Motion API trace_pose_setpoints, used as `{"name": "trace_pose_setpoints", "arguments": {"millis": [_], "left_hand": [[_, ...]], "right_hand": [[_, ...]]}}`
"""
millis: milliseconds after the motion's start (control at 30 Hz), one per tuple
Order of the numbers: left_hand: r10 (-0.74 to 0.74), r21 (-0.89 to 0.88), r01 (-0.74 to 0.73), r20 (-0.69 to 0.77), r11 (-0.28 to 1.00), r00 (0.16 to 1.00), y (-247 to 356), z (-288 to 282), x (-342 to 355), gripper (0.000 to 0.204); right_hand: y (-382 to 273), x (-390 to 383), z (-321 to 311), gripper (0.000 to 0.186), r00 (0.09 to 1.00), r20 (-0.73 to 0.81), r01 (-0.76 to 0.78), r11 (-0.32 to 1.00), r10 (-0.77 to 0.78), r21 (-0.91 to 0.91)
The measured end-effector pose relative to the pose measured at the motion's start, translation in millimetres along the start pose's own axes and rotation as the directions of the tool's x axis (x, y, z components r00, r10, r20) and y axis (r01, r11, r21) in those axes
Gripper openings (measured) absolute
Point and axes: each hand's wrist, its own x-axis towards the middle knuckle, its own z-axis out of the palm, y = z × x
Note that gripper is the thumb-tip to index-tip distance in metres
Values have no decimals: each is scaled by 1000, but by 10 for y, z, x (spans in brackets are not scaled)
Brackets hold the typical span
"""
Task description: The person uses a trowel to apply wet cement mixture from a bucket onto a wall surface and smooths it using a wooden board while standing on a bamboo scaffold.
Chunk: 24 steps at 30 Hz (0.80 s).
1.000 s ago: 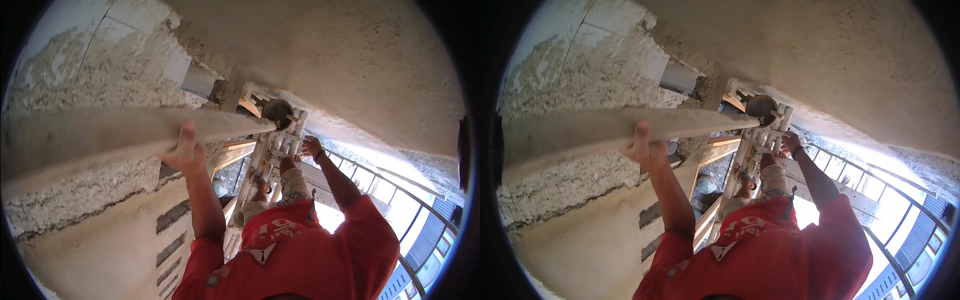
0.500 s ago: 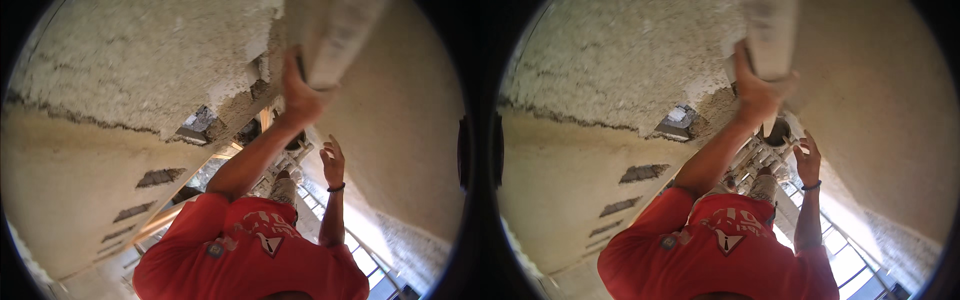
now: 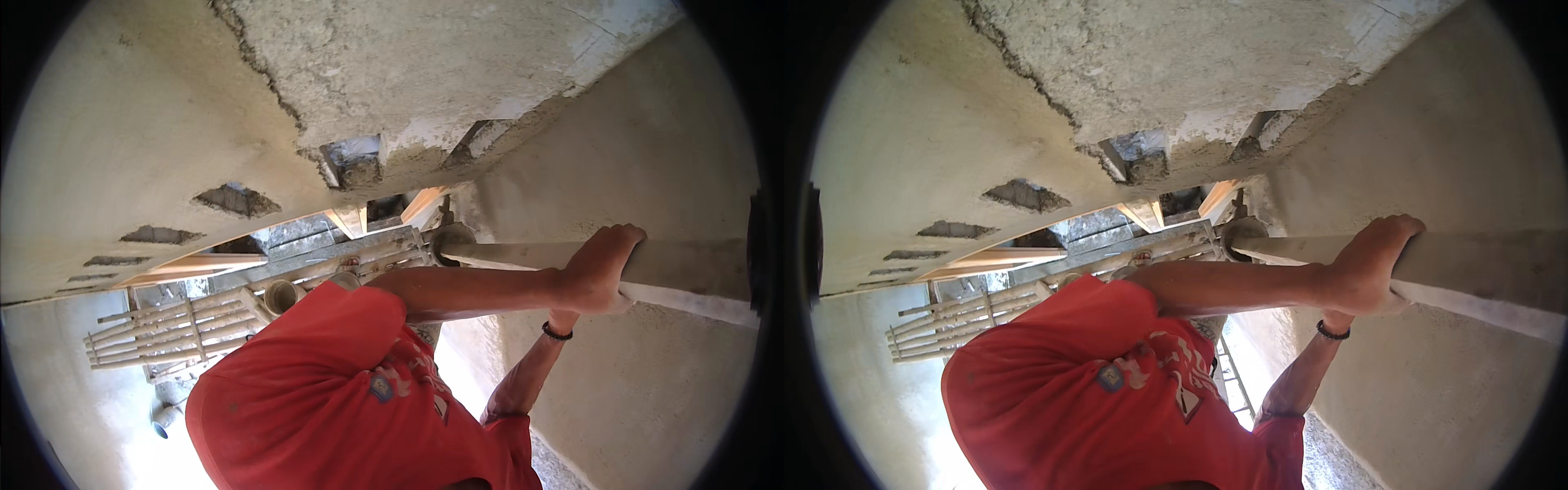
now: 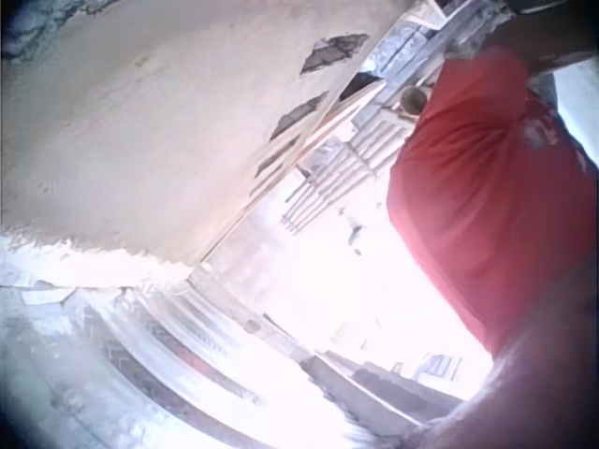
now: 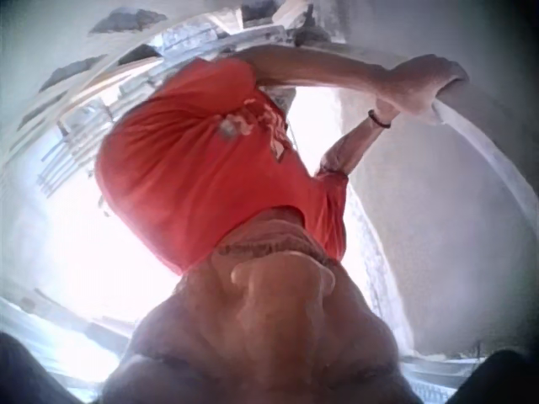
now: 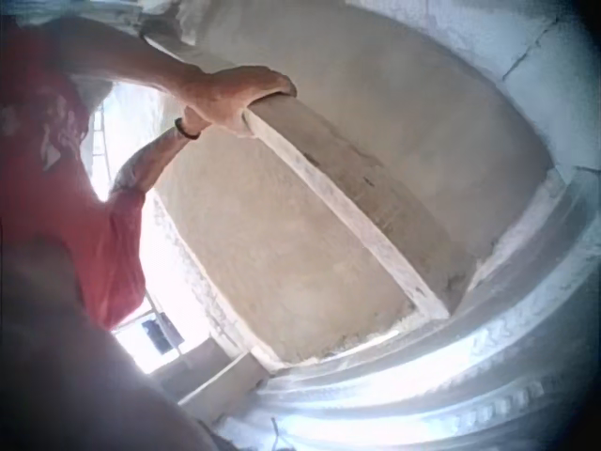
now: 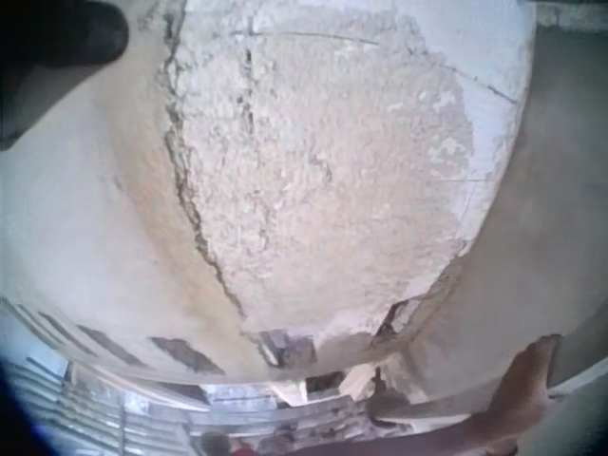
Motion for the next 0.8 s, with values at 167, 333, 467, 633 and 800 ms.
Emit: {"name": "trace_pose_setpoints", "arguments": {"millis": [167,333,467,633,800], "left_hand": [[135,-30,-134,38,991,990,-66,-109,80,91],[25,54,-29,87,998,996,-464,-537,-185,96],[-181,143,171,64,975,981,-966,-797,-717,84],[-72,240,14,232,971,970,-1073,-587,-862,88],[-71,192,50,105,980,992,-991,-304,-668,79]], "right_hand": [[-250,320,-30,61,984,-9,-169,954,177,247],[-743,638,-98,55,919,64,-368,787,389,495],[-1225,910,-178,56,899,67,-401,749,434,528],[-1220,1075,-197,57,904,49,-386,758,425,526],[-1351,1099,-247,55,910,57,-383,783,410,489]]}}
